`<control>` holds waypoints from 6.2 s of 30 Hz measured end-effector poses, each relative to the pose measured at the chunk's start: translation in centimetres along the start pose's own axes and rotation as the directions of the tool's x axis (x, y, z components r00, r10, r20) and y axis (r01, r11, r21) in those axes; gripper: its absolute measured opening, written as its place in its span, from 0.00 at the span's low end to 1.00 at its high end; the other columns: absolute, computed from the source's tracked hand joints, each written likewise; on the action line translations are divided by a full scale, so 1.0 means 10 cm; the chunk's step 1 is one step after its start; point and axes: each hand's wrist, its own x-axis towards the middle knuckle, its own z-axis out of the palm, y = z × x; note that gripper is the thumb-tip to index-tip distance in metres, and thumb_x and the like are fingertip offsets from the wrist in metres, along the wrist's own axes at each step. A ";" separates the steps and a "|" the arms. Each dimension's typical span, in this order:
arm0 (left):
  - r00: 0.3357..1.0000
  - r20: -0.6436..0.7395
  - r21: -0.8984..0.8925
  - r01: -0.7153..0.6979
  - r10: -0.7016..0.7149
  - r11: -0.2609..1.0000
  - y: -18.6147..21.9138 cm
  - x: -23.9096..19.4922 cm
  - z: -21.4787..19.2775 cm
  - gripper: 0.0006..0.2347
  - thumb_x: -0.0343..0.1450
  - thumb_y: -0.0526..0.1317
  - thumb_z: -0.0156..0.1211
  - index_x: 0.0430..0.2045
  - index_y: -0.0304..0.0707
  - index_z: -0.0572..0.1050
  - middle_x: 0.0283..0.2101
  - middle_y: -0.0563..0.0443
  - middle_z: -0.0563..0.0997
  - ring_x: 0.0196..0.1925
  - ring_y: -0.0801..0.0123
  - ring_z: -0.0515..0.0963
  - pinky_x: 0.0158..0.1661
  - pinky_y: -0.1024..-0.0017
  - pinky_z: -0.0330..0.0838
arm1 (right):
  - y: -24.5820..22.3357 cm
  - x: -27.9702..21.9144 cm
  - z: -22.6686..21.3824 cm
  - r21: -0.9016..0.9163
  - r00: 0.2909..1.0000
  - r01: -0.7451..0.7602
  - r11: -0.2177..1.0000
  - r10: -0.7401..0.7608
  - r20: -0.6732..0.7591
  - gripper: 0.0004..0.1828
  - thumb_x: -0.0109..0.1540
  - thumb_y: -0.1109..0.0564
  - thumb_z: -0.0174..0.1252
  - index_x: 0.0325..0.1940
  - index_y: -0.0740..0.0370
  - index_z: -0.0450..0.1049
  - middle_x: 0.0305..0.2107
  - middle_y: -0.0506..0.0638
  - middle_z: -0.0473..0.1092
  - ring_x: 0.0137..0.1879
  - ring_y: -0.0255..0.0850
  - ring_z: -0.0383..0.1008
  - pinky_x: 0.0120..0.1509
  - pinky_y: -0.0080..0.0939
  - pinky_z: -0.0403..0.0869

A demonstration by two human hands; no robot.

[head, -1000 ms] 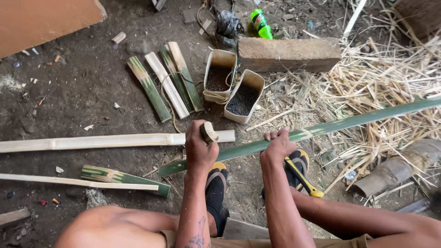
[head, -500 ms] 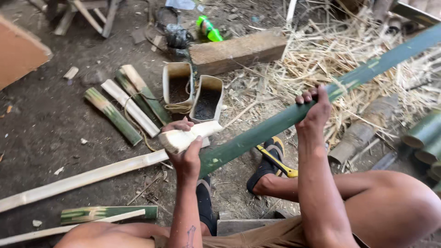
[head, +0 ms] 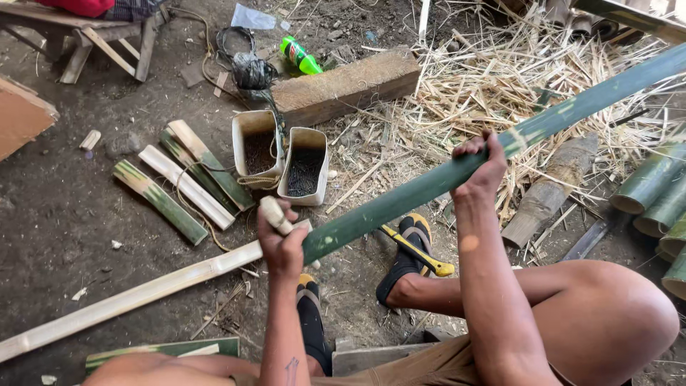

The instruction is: The person assembles bamboo pieces by aligning them and securing them with nails and a hammer. They pick up bamboo segments, position them together, and hammer nails to join the pieces.

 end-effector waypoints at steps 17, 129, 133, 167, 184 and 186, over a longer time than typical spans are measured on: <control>0.932 0.171 0.274 -0.358 0.321 0.893 -0.35 0.04 0.42 0.11 0.65 0.34 0.51 0.38 0.32 0.74 0.28 0.47 0.73 0.28 0.66 0.74 0.29 0.69 0.73 | -0.33 0.56 0.27 -0.004 0.997 0.062 0.998 -0.062 -0.037 0.08 0.71 0.55 0.51 0.49 0.61 0.69 0.25 0.47 0.68 0.29 0.35 0.71 0.35 0.35 0.76; 0.944 0.315 0.049 0.087 -0.098 0.995 0.02 -0.28 0.34 0.15 0.75 0.52 0.44 0.37 0.38 0.64 0.29 0.51 0.63 0.30 0.67 0.63 0.30 0.66 0.60 | 0.47 -1.63 1.41 -0.364 0.534 0.843 -0.397 0.699 0.475 0.05 0.62 0.56 0.47 0.36 0.59 0.65 0.12 0.57 0.66 0.20 0.58 0.70 0.30 0.60 0.66; 0.933 0.334 0.099 -0.177 0.135 0.979 -0.03 -0.39 0.26 0.18 0.77 0.56 0.45 0.41 0.38 0.64 0.36 0.49 0.67 0.40 0.66 0.69 0.42 0.63 0.67 | 0.49 -1.68 1.41 -0.391 0.531 0.839 -0.378 0.723 0.441 0.08 0.64 0.54 0.47 0.35 0.61 0.64 0.13 0.57 0.67 0.21 0.58 0.70 0.29 0.60 0.65; 0.687 0.716 -0.274 0.440 -0.125 0.855 -0.33 -0.11 0.00 0.25 0.61 0.48 0.77 0.48 0.32 0.82 0.43 0.55 0.80 0.47 0.74 0.77 0.48 0.75 0.75 | 0.30 -1.64 1.22 -0.300 0.442 0.897 -0.324 0.659 0.609 0.03 0.64 0.59 0.52 0.39 0.58 0.65 0.14 0.54 0.66 0.22 0.57 0.70 0.33 0.58 0.68; 0.660 0.742 -0.216 0.398 -0.115 0.892 -0.37 -0.06 -0.03 0.24 0.60 0.50 0.78 0.44 0.33 0.83 0.45 0.53 0.83 0.50 0.72 0.80 0.51 0.73 0.76 | 0.28 -1.62 1.22 -0.309 0.428 0.903 -0.298 0.685 0.589 0.04 0.63 0.59 0.53 0.37 0.59 0.64 0.13 0.50 0.65 0.19 0.52 0.68 0.31 0.52 0.68; 0.650 0.754 -0.231 0.399 -0.096 0.887 -0.36 -0.05 -0.03 0.23 0.61 0.49 0.78 0.45 0.32 0.83 0.45 0.52 0.83 0.50 0.72 0.80 0.52 0.73 0.76 | 0.28 -1.62 1.22 -0.307 0.424 0.905 -0.295 0.685 0.592 0.04 0.63 0.59 0.53 0.37 0.60 0.64 0.13 0.50 0.65 0.19 0.52 0.68 0.31 0.52 0.68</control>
